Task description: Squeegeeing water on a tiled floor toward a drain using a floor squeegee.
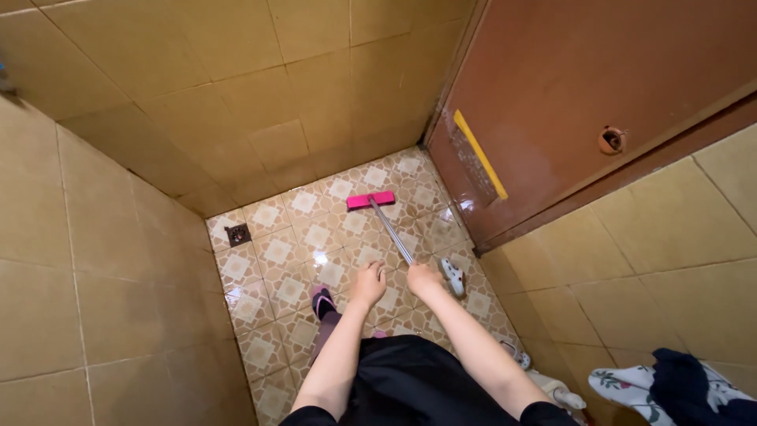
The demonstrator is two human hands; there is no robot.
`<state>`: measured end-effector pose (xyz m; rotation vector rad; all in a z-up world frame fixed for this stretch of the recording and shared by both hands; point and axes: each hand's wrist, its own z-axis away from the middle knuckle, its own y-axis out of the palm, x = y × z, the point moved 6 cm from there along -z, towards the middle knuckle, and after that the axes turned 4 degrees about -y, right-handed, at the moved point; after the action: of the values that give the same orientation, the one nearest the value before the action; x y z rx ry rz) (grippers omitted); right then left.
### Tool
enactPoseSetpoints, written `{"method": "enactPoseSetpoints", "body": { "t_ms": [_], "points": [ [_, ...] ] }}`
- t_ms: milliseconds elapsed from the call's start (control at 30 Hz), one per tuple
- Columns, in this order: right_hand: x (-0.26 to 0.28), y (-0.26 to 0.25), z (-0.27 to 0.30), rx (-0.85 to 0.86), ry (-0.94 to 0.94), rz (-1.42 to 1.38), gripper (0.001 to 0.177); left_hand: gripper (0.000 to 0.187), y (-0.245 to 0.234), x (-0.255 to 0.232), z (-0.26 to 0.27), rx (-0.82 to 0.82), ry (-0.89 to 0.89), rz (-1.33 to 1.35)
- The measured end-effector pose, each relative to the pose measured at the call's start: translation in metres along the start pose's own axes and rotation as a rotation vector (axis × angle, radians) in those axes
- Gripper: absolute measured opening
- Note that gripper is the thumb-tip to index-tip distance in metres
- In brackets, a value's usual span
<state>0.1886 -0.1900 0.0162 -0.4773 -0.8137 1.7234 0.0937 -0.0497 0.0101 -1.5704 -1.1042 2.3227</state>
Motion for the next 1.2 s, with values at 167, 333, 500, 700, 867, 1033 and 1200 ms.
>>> {"method": "enactPoseSetpoints", "body": {
  "t_ms": [167,333,500,700,867,1033,1200],
  "points": [
    [0.001,-0.003,0.001,0.008,-0.029,0.042,0.042,0.033,0.004,-0.006,-0.003,-0.012,0.047,0.031],
    [0.008,-0.017,0.002,0.027,-0.011,0.065,0.043,0.033,0.006,-0.005,-0.014,-0.002,0.017,0.011],
    [0.006,-0.019,-0.02,-0.013,0.027,0.011,0.04,0.036,0.0,-0.003,-0.03,0.003,0.054,0.007],
    [0.023,-0.041,-0.018,0.023,0.042,-0.024,0.044,0.035,-0.014,-0.003,-0.05,0.088,-0.029,-0.064],
    [0.03,-0.036,-0.056,0.009,0.045,-0.002,0.043,0.036,-0.026,-0.006,-0.071,0.043,0.061,-0.069],
    [0.039,-0.035,-0.088,-0.042,0.059,-0.061,0.043,0.035,-0.038,-0.001,-0.093,0.101,0.004,-0.049],
    [0.055,-0.043,-0.111,-0.075,0.074,-0.062,0.041,0.035,-0.055,0.004,-0.114,0.1,-0.03,-0.107]
  ]
}}
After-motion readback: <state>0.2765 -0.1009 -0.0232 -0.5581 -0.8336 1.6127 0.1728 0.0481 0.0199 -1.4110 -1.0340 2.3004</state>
